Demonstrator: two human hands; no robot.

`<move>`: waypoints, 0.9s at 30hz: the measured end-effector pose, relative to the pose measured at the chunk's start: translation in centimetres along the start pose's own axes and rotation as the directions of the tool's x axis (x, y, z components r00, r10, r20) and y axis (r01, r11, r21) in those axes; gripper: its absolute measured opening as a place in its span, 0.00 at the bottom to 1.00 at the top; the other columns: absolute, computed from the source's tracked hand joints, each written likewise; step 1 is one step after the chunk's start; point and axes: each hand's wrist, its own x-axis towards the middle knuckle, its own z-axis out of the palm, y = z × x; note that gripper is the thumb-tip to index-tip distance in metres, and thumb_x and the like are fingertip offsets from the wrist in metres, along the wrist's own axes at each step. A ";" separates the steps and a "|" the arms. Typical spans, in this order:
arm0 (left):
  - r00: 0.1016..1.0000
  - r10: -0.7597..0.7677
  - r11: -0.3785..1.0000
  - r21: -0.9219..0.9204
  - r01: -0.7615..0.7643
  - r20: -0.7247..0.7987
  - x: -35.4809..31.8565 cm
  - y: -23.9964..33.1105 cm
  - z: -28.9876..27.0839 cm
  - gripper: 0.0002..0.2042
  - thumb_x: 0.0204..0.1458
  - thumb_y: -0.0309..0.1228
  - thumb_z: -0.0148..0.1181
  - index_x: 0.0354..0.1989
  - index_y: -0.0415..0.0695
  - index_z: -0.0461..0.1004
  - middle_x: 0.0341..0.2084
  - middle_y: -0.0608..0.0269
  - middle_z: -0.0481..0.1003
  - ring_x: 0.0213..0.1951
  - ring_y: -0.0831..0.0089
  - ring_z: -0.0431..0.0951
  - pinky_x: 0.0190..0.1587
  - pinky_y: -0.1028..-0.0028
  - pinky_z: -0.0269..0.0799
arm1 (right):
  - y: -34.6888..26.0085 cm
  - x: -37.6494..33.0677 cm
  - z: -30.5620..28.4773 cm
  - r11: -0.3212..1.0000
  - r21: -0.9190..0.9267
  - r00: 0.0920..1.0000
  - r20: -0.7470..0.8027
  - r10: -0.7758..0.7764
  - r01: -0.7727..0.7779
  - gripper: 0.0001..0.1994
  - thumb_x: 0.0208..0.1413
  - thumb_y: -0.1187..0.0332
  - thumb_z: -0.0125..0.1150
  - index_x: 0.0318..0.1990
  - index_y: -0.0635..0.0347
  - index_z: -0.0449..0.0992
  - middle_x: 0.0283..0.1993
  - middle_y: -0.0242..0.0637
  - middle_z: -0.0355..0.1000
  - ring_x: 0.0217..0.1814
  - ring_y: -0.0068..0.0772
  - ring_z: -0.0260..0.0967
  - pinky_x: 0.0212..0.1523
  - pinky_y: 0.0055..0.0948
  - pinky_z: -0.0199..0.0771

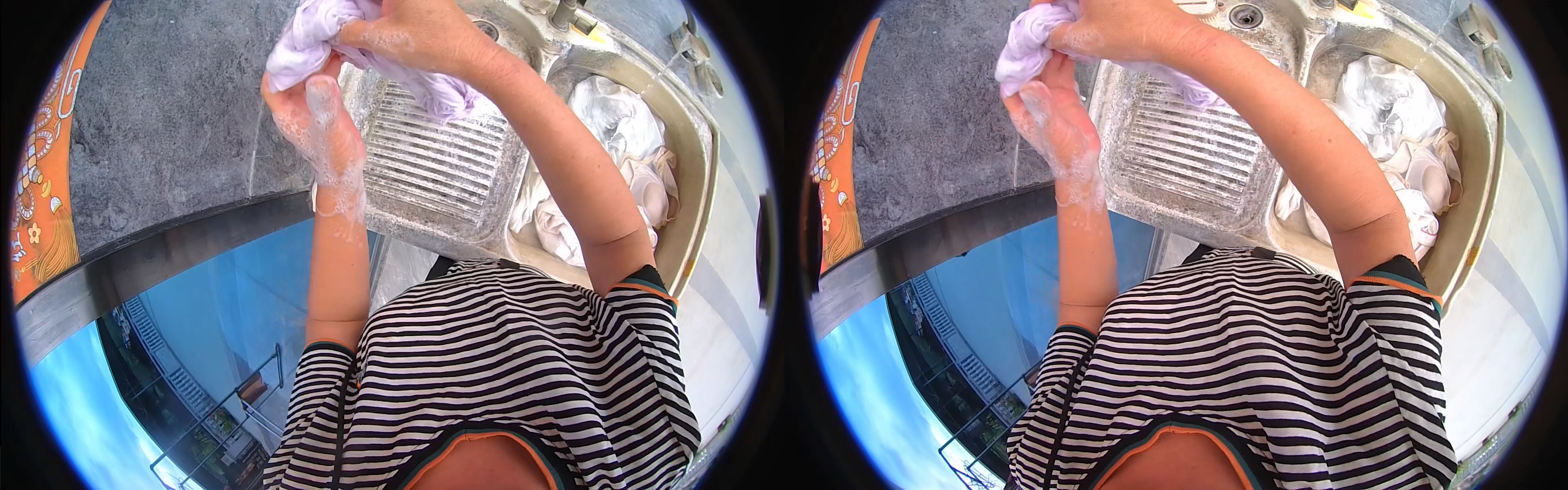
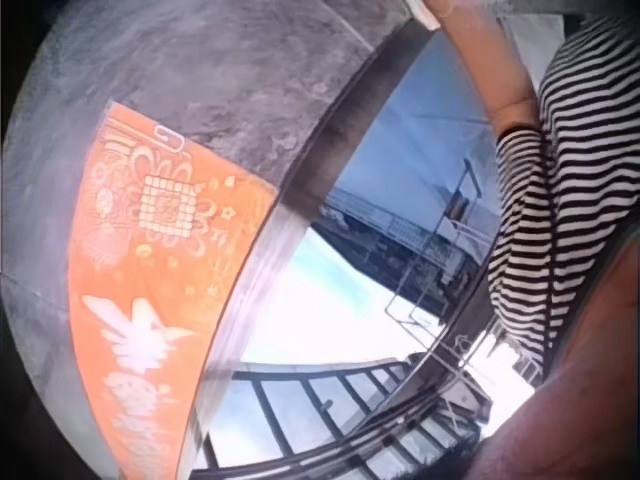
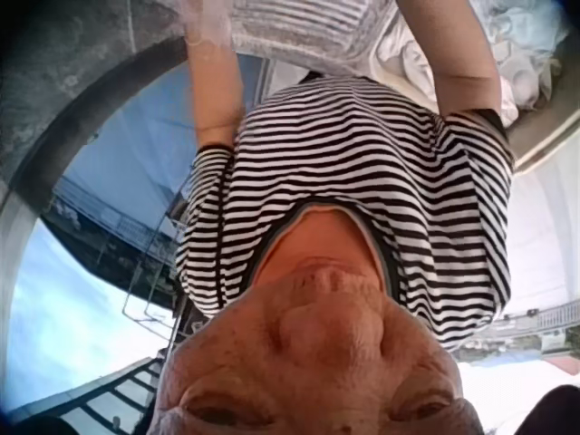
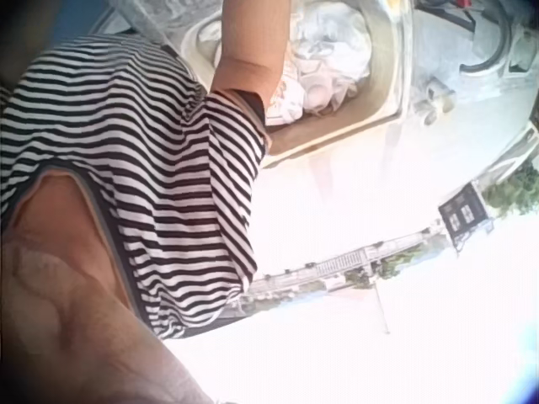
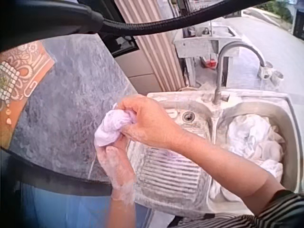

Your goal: The person hand-washes a light purple garment on a concrete washboard, scrubbing it with soap and water. They repeatedly rub, squeeze, and rinse the fabric, then wring it out to remove excess water.

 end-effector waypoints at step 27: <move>0.774 -0.576 0.328 0.941 -0.076 0.264 -17.2 -6.1 -3.8 0.27 0.39 0.44 0.74 0.50 0.47 0.77 0.50 0.49 0.68 0.50 0.51 0.70 0.56 0.55 0.65 | 18.2 -15.7 -2.5 0.112 -0.772 0.522 -0.307 0.796 -0.626 0.26 0.55 0.48 0.63 0.60 0.42 0.69 0.67 0.47 0.59 0.67 0.57 0.58 0.60 0.49 0.67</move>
